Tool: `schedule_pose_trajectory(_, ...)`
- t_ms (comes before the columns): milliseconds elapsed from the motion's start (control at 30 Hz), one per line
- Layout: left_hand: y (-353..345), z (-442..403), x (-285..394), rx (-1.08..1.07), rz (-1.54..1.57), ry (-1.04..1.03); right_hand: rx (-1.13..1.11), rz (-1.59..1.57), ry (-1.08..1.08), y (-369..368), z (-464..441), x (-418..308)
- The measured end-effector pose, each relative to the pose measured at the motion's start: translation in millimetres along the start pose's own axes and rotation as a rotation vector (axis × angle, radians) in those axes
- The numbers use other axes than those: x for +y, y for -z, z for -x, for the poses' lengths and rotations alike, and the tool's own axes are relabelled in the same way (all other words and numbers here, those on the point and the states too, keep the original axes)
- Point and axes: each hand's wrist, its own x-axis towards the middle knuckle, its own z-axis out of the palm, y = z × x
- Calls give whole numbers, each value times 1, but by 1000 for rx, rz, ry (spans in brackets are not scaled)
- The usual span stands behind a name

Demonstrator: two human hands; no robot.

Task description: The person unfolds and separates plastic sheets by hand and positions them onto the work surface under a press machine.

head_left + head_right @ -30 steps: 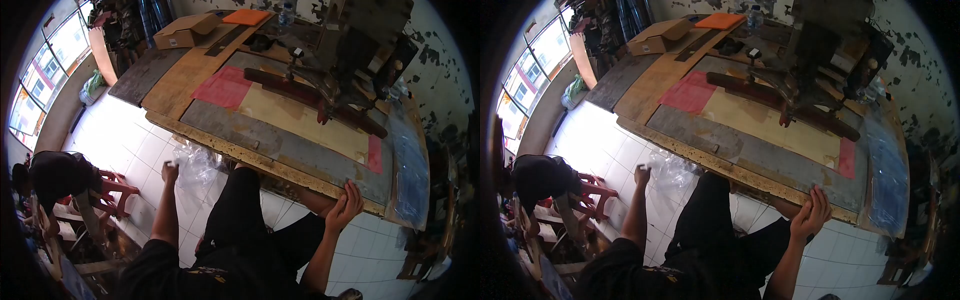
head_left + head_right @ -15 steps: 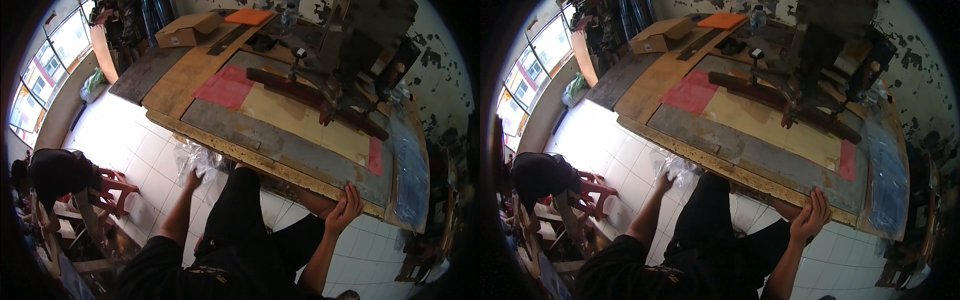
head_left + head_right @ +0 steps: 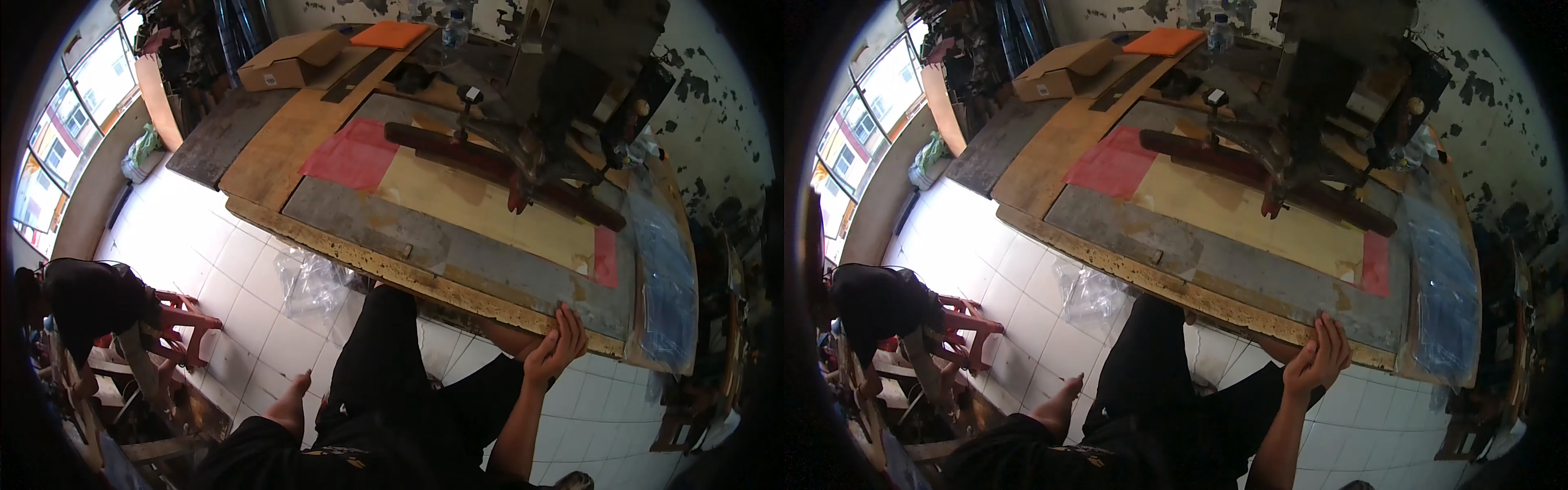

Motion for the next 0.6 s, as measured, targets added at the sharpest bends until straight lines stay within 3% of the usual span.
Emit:
schedule_pose_trajectory(100, 30, -20, 52, 84, -71, -173, 38, -8, -4, -1, 2, 1)
schedule_pose_trajectory(167, 37, -25, 104, 224, 25, -401, -7, 7, -6, 2, 4, 0)
schedule_pose_trajectory(300, 47, 31, 243, 551, 196, -647, -18, -5, -9, 5, 2, 1)
schedule_pose_trajectory(433, 46, 68, 346, 848, 59, -1036, -35, 12, -6, 6, 2, 0)
schedule_pose_trajectory(467, 45, 75, 361, 818, 10, -1139, -36, 13, -7, 6, 2, 0)
schedule_pose_trajectory(600, 25, 75, 382, 728, -144, -1141, 5, 7, -26, -1, 6, 3)
